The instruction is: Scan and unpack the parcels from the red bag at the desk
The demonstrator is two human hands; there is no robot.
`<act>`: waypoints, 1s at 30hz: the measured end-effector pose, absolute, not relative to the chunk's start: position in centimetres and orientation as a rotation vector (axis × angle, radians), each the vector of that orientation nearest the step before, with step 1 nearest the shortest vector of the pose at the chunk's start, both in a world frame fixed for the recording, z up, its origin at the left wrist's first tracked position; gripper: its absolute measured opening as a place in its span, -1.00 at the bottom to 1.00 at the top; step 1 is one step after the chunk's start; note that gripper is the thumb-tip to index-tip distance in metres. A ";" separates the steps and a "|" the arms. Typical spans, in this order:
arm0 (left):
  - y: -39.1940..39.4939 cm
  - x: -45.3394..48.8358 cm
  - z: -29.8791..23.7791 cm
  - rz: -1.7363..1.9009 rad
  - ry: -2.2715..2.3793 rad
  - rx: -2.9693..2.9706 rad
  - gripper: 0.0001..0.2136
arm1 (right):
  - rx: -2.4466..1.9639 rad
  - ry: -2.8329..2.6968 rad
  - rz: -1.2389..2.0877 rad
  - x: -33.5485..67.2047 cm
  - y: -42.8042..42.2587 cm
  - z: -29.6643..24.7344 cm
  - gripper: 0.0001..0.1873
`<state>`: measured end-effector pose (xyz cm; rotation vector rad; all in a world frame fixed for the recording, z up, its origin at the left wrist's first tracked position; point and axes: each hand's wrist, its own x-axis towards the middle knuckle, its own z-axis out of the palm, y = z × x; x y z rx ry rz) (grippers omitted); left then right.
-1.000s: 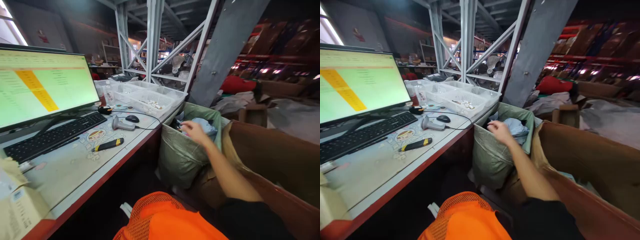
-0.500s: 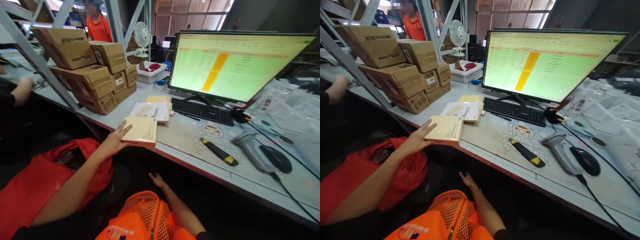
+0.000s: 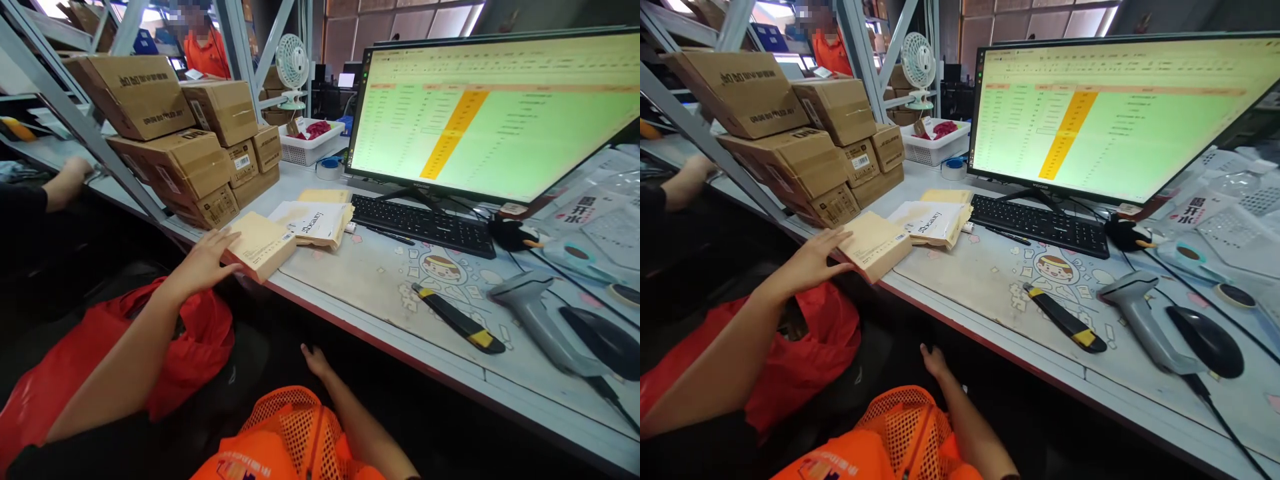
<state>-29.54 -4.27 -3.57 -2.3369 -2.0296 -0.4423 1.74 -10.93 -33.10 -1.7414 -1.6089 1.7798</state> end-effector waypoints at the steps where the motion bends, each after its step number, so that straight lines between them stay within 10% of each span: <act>1: -4.3 -28.0 -2.8 -0.451 -1.951 -2.412 -0.35 | -1.755 -1.619 1.777 1.7 -10.6 -32.9 -0.49; 11: 6.7 -9.6 0.5 0.160 -1.970 -2.497 0.04 | -1.661 -2.017 1.727 5.7 -14.6 -26.1 -0.45; 14: 8.8 -8.5 0.0 0.299 -1.995 -2.479 -0.11 | -1.463 -2.196 1.768 8.7 -15.1 -21.1 -0.47; 18: 9.0 -9.6 -0.4 0.187 -1.976 -2.486 -0.48 | -1.432 -2.124 1.695 12.2 -14.6 -14.2 -0.37; 30: 9.8 -19.2 3.7 -0.448 -2.060 -2.133 -0.34 | -1.255 -2.240 1.159 17.5 -10.1 -0.1 -0.52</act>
